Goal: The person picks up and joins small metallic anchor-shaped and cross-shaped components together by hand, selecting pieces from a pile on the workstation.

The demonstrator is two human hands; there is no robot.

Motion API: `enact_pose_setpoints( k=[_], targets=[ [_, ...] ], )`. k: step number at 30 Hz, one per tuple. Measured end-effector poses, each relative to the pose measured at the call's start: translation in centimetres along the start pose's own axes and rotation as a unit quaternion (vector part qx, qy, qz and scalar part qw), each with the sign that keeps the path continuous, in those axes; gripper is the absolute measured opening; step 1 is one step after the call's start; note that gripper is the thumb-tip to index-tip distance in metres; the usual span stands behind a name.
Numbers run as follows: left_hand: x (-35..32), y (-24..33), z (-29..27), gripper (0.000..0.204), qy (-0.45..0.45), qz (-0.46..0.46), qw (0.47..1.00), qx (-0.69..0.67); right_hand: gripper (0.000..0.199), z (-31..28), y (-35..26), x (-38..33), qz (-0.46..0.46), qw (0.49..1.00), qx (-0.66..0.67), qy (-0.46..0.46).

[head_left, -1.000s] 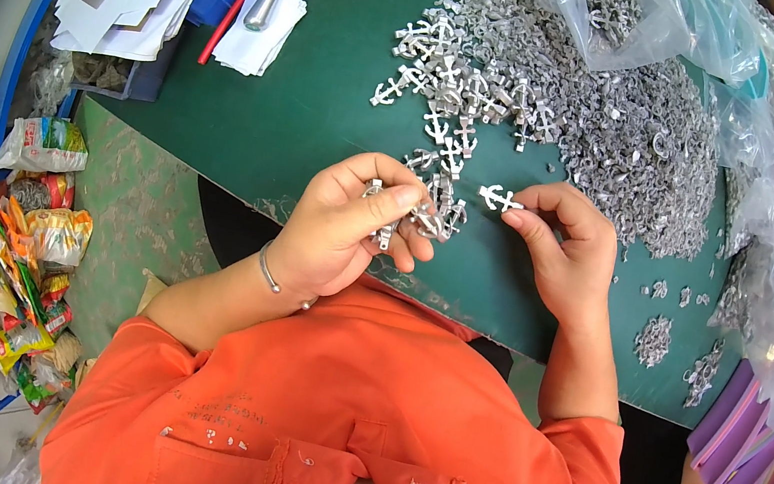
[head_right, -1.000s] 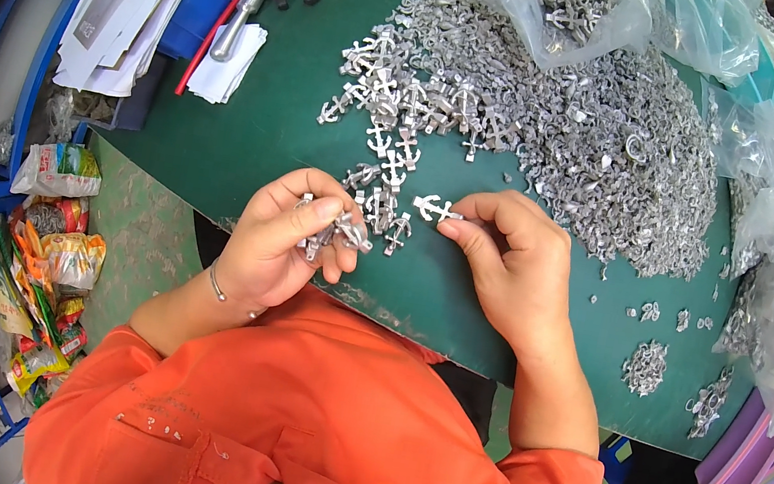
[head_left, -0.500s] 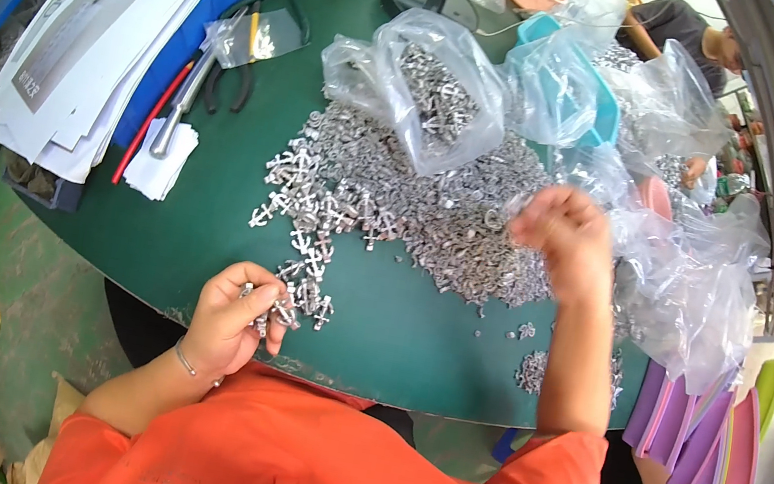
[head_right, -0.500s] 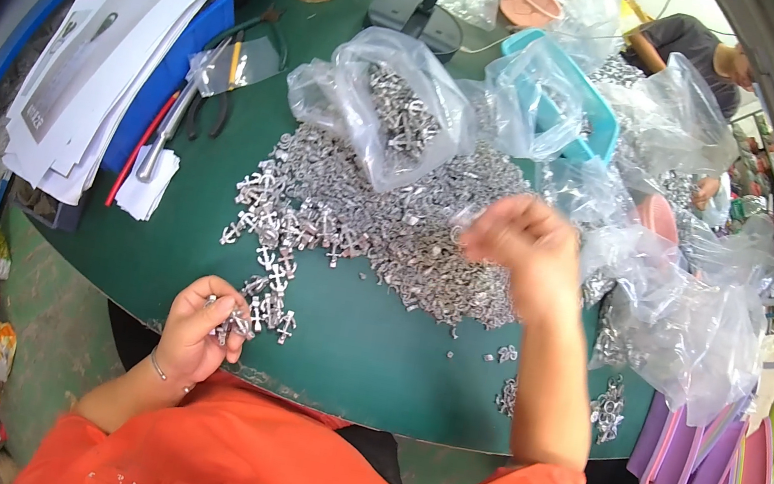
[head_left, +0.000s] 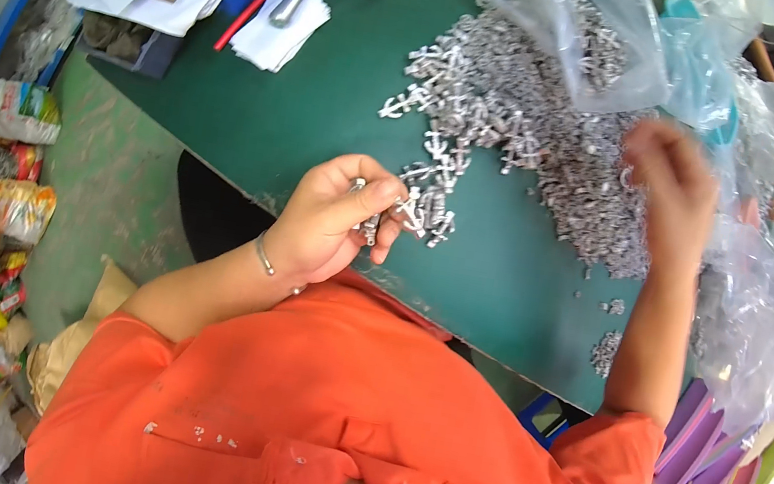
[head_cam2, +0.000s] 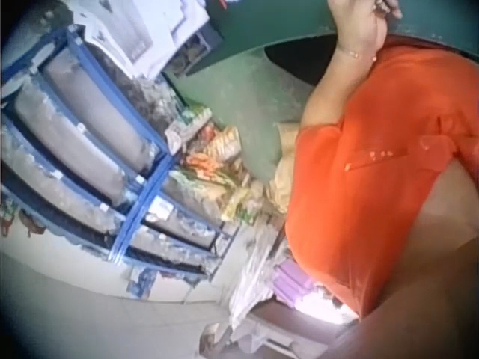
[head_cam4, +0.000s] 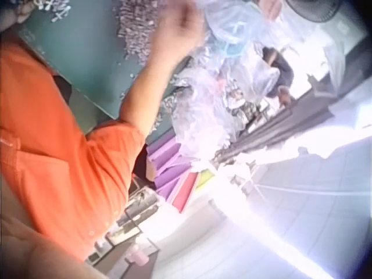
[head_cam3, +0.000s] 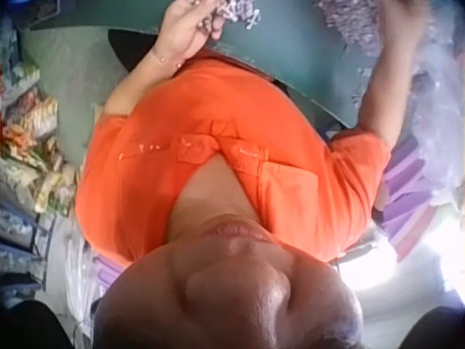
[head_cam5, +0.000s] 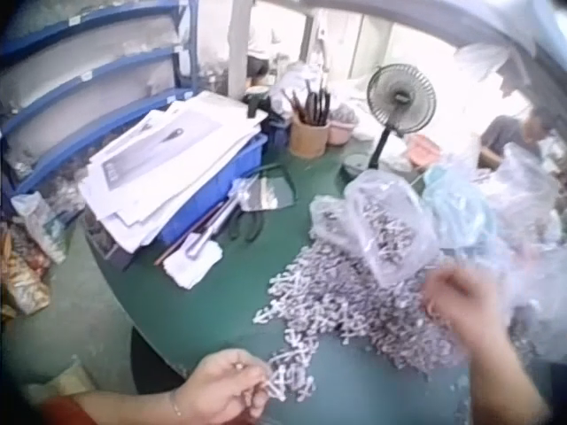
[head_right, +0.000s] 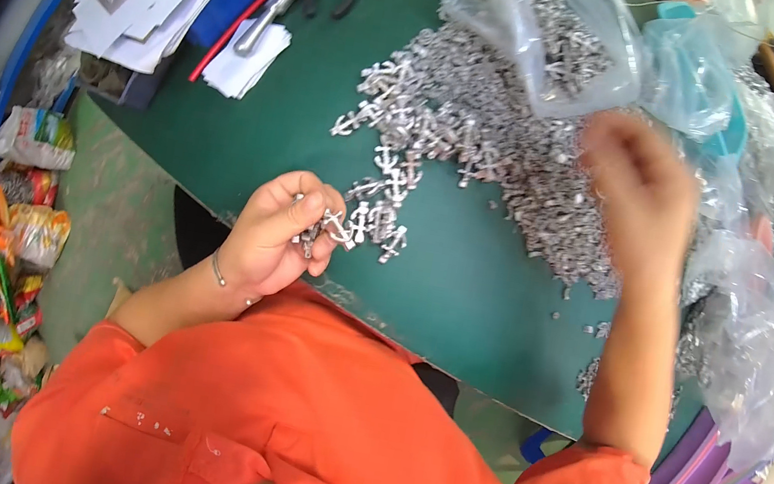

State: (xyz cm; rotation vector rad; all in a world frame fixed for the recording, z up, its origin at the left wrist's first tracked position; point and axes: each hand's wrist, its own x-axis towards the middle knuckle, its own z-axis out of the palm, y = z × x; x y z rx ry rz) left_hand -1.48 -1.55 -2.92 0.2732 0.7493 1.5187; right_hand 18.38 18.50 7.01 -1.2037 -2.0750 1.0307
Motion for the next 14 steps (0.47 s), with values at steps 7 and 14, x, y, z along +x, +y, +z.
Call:
enact_pose_setpoints(
  k=[7,14],
  targets=[
    [-0.2,0.6,-0.2,0.009,0.0,0.015,0.999,0.029,0.037,9.2,0.4,-7.8,-0.17,0.964,-0.148,-0.142],
    [0.0,0.1,-0.2,0.003,-0.01,0.047,0.998,0.031,0.025,8.4,1.6,-7.1,0.141,0.953,0.043,-0.266]
  ],
)
